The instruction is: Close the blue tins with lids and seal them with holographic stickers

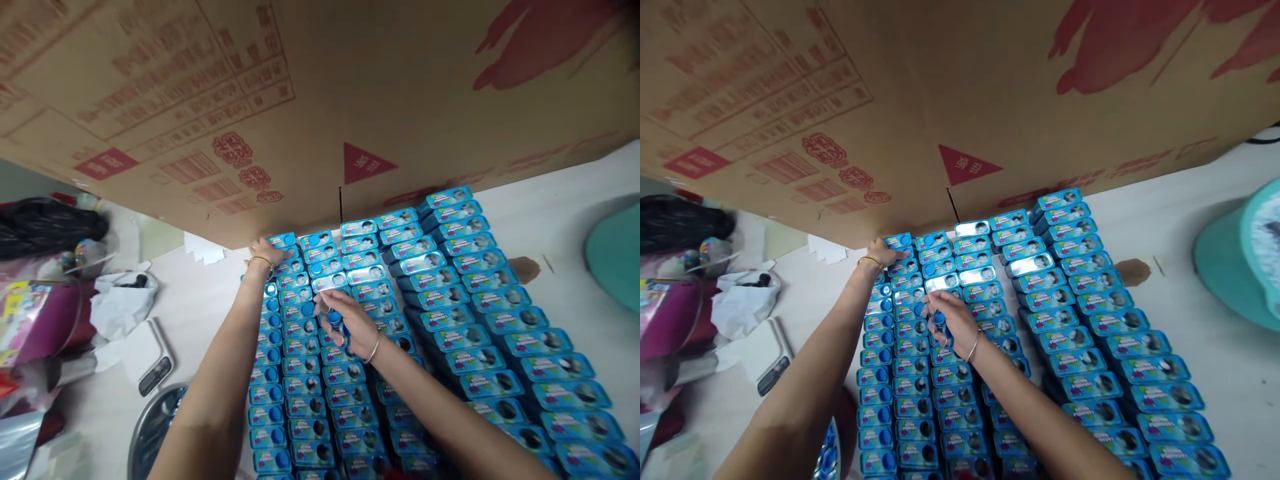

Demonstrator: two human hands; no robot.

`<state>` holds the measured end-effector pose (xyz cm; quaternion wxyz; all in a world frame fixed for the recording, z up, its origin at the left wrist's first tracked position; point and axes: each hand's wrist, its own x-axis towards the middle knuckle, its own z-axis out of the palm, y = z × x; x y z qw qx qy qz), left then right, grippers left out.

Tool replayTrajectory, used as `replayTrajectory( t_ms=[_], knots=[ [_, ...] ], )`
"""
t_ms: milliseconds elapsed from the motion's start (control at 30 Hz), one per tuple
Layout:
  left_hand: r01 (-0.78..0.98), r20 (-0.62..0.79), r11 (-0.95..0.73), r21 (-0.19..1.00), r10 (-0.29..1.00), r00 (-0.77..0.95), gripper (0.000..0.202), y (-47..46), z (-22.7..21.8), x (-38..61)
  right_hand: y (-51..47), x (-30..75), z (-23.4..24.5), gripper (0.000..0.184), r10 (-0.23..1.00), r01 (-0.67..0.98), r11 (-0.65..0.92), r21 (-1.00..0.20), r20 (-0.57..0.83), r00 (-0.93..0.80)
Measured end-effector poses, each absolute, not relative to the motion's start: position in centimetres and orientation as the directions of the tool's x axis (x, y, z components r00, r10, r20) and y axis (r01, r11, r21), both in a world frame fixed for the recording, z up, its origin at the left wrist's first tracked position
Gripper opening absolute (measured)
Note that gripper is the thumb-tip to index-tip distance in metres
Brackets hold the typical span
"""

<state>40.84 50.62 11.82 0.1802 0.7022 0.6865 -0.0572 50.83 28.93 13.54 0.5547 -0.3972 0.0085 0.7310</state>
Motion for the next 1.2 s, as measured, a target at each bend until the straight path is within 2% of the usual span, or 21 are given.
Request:
replayTrajectory(
  t_ms=[100,200,300,533,733,1000,1200],
  knots=[
    [0.987,-0.228,0.001,0.161,0.973,0.036,0.077,48.1,13.4,41.5,28.4,51.1,14.0,0.039,0.799,-0.806,-0.393,-0.443,-0.599,-0.061],
    [0.963,-0.118,-0.135,0.235,0.979,0.166,0.049,44.4,14.4,41.9,27.8,51.6,14.3,0.040,0.778,-0.810,-0.394,-0.434,-0.627,-0.043],
    [0.937,-0.180,-0.195,0.289,0.950,0.254,0.031,41.7,14.3,42.5,27.4,52.0,14.4,0.040,0.768,-0.818,-0.389,-0.425,-0.639,-0.033],
    [0.921,-0.279,-0.267,0.283,0.896,0.345,0.005,41.7,13.4,45.0,27.4,52.6,14.2,0.041,0.784,-0.825,-0.359,-0.437,-0.620,-0.013],
    [0.894,-0.278,-0.351,0.278,0.862,0.424,0.005,41.4,13.7,46.8,27.3,53.2,13.9,0.044,0.775,-0.814,-0.362,-0.454,-0.632,0.007],
    [0.945,-0.356,-0.326,-0.002,0.884,0.304,0.034,42.0,13.9,48.5,27.2,53.3,13.4,0.043,0.791,-0.812,-0.332,-0.480,-0.611,0.037],
    [0.928,-0.418,-0.363,-0.084,0.858,0.298,0.042,42.2,14.2,49.4,26.9,52.9,14.0,0.044,0.780,-0.792,-0.361,-0.492,-0.625,0.033]
  ],
)
